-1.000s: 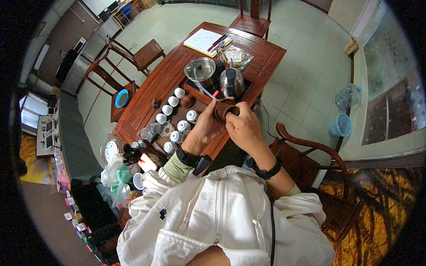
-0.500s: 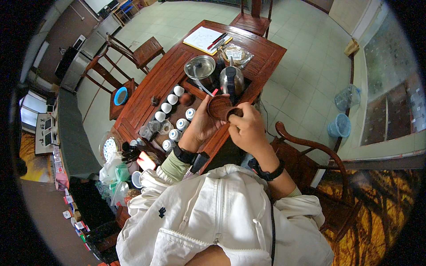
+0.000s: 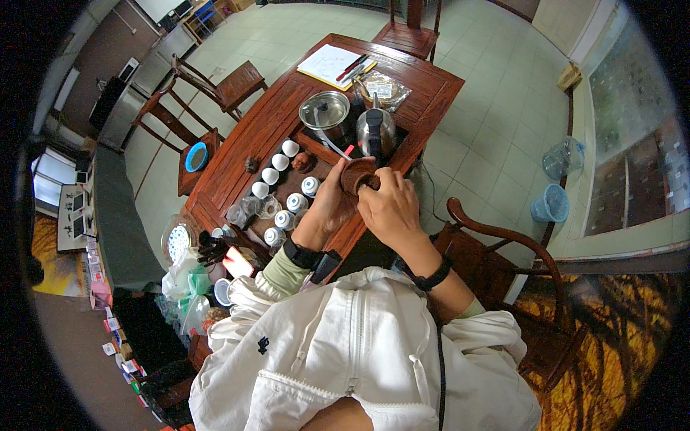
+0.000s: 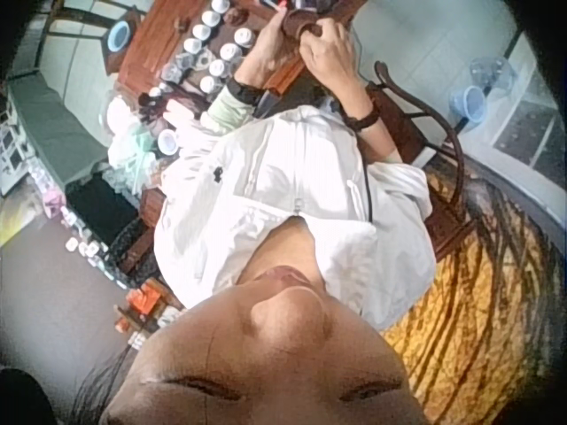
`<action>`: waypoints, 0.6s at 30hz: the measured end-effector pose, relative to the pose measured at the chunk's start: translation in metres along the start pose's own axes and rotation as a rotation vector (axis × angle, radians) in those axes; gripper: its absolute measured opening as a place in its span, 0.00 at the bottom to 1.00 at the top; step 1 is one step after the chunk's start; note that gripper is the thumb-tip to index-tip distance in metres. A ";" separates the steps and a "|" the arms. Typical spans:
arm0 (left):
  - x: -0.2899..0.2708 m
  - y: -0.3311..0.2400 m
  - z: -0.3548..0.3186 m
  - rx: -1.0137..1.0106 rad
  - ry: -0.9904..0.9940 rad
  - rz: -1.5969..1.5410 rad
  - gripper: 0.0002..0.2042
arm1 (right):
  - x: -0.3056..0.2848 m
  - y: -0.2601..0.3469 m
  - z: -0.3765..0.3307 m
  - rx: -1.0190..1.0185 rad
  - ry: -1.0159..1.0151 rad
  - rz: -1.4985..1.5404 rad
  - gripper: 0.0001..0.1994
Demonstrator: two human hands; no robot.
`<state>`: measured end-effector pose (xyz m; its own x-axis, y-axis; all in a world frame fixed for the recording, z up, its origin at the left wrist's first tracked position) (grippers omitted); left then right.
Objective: The person wipes a small brown teapot with a cloth, then rinses the cloth in a blue bowl of water and wrings it out. They continue wiping the teapot and other small items on the table, then place the cloth in a black pouch.
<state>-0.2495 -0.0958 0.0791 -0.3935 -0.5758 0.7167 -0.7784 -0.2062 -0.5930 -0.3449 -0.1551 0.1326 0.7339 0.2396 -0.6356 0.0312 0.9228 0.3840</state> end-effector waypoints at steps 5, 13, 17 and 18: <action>0.003 -0.001 -0.004 0.016 -0.001 0.001 0.25 | 0.000 -0.004 0.002 0.016 -0.071 -0.028 0.06; -0.001 -0.001 -0.004 0.076 0.018 0.029 0.25 | 0.000 -0.013 0.000 0.079 -0.078 -0.020 0.06; -0.003 -0.003 -0.003 0.101 0.058 0.020 0.25 | 0.000 -0.017 -0.002 0.093 -0.086 -0.003 0.06; -0.004 -0.004 -0.003 0.107 0.052 0.019 0.25 | 0.001 -0.018 -0.002 0.094 -0.085 -0.003 0.06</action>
<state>-0.2465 -0.0907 0.0797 -0.4349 -0.5395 0.7210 -0.7147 -0.2804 -0.6408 -0.3462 -0.1708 0.1242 0.7883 0.2070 -0.5794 0.0939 0.8902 0.4458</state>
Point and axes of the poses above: each hand's wrist, its own z-axis towards the middle knuckle, its own x-axis out of the palm, y = z × x, the point moved 5 cm from there along z, towards the middle knuckle, and after that the axes turned 12 degrees about -y, right-handed, at the moved point
